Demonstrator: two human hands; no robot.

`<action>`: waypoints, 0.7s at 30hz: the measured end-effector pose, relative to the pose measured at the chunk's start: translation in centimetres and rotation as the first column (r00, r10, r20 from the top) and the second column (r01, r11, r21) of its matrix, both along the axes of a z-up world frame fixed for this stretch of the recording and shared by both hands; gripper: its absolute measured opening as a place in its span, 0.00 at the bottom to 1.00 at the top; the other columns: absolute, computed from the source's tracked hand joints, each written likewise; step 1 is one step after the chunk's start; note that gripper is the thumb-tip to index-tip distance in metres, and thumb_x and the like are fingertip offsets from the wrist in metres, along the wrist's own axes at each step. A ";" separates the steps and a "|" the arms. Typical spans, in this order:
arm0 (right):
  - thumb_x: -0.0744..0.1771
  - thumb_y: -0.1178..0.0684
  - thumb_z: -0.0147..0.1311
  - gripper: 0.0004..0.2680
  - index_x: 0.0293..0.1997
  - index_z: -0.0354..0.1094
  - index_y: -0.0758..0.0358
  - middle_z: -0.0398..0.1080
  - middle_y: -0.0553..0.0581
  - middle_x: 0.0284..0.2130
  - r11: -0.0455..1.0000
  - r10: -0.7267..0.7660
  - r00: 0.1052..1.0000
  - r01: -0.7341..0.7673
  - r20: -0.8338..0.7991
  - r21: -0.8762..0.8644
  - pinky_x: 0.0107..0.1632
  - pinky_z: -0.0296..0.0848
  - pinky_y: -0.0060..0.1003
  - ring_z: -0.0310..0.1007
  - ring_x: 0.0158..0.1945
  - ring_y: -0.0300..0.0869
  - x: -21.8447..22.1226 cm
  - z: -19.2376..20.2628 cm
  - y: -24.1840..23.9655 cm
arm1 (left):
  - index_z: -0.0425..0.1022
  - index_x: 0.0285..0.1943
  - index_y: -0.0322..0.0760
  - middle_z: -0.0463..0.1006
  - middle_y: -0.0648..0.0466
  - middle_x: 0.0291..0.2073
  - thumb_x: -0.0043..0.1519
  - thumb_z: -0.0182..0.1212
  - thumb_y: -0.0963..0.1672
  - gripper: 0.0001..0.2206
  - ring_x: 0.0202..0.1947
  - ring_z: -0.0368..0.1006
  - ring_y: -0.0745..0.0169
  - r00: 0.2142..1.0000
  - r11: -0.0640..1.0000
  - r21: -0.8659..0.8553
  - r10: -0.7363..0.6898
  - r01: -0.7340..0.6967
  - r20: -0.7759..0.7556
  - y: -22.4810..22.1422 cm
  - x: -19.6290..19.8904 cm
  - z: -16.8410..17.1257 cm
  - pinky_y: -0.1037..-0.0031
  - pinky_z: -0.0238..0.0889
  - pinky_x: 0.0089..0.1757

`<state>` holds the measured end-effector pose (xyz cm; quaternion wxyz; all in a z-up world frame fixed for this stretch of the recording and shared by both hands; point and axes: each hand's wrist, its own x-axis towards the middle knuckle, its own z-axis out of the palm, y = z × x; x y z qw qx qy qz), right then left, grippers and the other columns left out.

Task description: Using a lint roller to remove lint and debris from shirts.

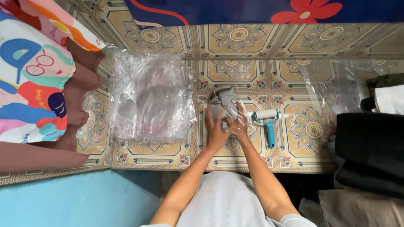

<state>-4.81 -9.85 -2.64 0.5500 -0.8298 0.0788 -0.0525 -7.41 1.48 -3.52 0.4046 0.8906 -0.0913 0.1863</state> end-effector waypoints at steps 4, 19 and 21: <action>0.54 0.47 0.76 0.26 0.57 0.72 0.38 0.77 0.50 0.47 0.971 -0.136 0.967 0.172 -0.214 0.163 0.55 0.77 0.43 0.76 0.54 0.48 0.6 -1.1 0.6 | 0.28 0.83 0.51 0.30 0.32 0.77 0.56 0.74 0.47 0.54 0.77 0.31 0.32 0.832 0.861 -0.508 -0.253 -0.041 -0.495 1.0 -2.2 2.4 0.44 0.30 0.70; 0.68 0.60 0.56 0.26 0.75 0.50 0.57 0.72 0.77 0.51 0.984 -0.074 0.997 0.075 -0.011 0.159 0.59 0.73 0.56 0.72 0.57 0.64 -1.5 -1.7 -0.6 | 0.35 0.82 0.58 0.44 0.35 0.75 0.62 0.63 0.50 0.43 0.68 0.59 0.29 0.691 0.828 -0.499 -0.204 -0.256 -0.693 1.8 -2.9 3.4 0.50 0.64 0.61; 0.69 0.58 0.54 0.21 0.73 0.57 0.51 0.75 0.65 0.47 0.923 -0.115 0.992 0.085 0.059 0.374 0.52 0.76 0.43 0.75 0.50 0.47 -0.8 -3.7 -1.1 | 0.38 0.82 0.54 0.48 0.27 0.73 0.62 0.62 0.48 0.41 0.67 0.58 0.21 0.716 0.818 -0.482 -0.128 -0.315 -0.686 1.0 -1.9 2.8 0.45 0.63 0.59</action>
